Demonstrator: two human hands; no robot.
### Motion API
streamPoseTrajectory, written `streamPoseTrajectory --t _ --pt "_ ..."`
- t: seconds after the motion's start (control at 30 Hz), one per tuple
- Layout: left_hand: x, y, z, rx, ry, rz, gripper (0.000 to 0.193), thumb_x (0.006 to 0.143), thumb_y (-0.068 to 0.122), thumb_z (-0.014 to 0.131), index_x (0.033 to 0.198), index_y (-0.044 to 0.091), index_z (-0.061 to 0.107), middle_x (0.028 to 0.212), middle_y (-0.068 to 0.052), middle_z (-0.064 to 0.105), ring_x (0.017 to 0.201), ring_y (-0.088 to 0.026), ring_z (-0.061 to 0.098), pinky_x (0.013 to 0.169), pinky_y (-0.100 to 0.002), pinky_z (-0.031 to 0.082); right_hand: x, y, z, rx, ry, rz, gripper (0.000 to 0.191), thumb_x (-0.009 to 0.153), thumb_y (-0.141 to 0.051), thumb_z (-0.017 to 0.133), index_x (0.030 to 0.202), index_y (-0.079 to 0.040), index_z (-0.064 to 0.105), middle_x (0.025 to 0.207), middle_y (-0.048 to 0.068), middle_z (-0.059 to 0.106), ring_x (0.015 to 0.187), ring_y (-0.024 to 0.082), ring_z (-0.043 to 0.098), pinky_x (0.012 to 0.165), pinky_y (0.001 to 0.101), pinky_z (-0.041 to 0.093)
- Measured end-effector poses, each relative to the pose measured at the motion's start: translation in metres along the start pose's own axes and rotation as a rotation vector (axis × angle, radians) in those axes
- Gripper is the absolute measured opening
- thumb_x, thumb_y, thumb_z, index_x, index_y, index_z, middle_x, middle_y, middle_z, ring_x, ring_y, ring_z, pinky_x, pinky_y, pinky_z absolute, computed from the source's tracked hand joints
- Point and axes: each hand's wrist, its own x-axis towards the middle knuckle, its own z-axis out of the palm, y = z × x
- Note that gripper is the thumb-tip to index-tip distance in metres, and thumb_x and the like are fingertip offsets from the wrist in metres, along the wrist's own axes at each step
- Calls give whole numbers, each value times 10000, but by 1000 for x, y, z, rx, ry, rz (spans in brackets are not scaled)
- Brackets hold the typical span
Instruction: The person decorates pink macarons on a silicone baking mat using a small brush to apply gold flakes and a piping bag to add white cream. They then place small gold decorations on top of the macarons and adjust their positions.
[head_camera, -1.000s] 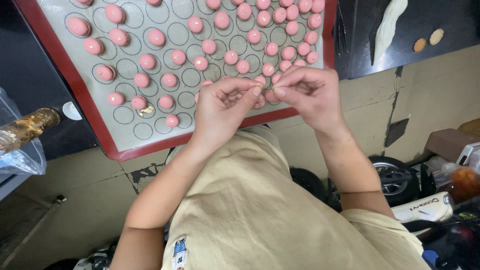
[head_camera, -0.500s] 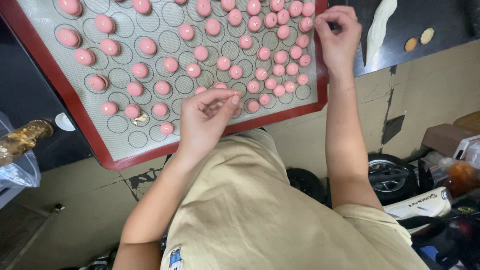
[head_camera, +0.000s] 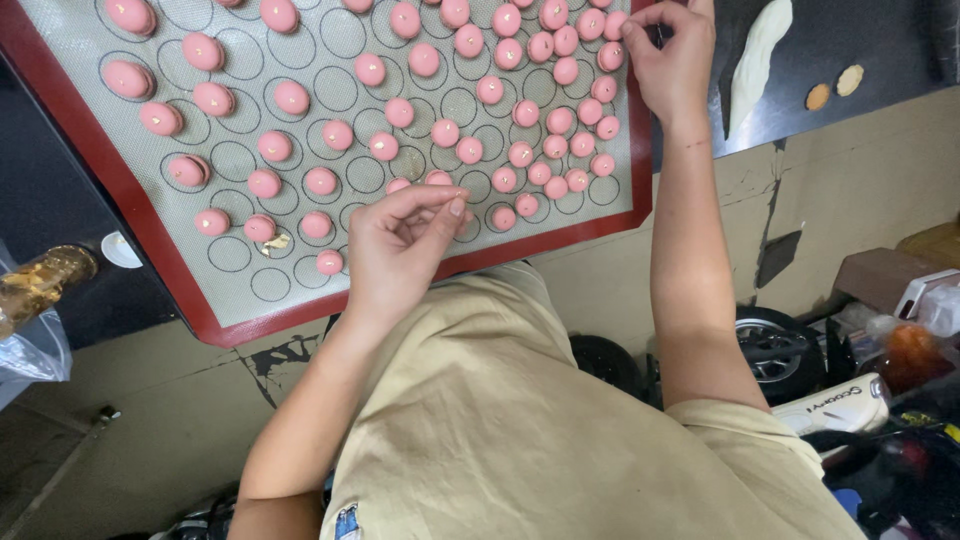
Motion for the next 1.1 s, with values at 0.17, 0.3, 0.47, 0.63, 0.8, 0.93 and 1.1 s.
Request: streamPoseTrajectory --t 0.17,0.3,0.47,0.63,0.8,0.93,1.1 --pt "1 -1 0 2 2 6 150 996 -6 670 1130 -67 697 1015 -82 740 911 -111 721 838 -239 598 -1 -6 1 53 9 -43 107 887 16 840 958 23 761 1201 164 592 1114 315 630 964 410 508" --pt "2 1 0 -4 1 2 150 995 0 671 1127 -68 696 1027 -78 738 915 -107 718 838 -236 595 -1 -9 1 20 21 5 108 882 0 847 961 9 774 1167 153 604 1096 304 642 958 398 512" --pt "4 4 0 34 3 -13 153 997 2 668 1128 -68 704 1009 -74 734 917 -105 719 834 -230 589 1 -14 2 1 42 -4 112 863 5 857 942 8 777 1145 156 613 1093 309 644 953 399 515" --pt "6 5 -1 32 4 -19 149 996 1 665 1123 -67 702 1008 -78 736 916 -107 727 832 -232 596 2 -9 5 9 97 -29 134 827 10 867 918 9 769 1126 145 631 1073 307 654 934 404 519" --pt "5 3 -2 11 2 13 151 1001 -4 664 1134 -70 692 1044 -81 720 935 -112 720 857 -242 598 2 8 1 117 100 75 93 920 9 852 968 10 772 1097 99 671 1046 268 675 943 374 531" --pt "6 3 -3 23 3 3 154 996 -4 664 1132 -70 693 1046 -78 723 934 -111 717 857 -243 596 -3 10 0 169 88 70 125 933 8 832 1021 4 744 1117 94 651 1037 250 676 936 344 547" --pt "8 5 -7 36 1 7 153 999 -1 668 1131 -71 699 1021 -75 719 920 -106 713 841 -234 590 -1 1 7 92 127 -53 224 875 16 896 978 11 697 1107 117 629 1042 278 644 930 361 520"
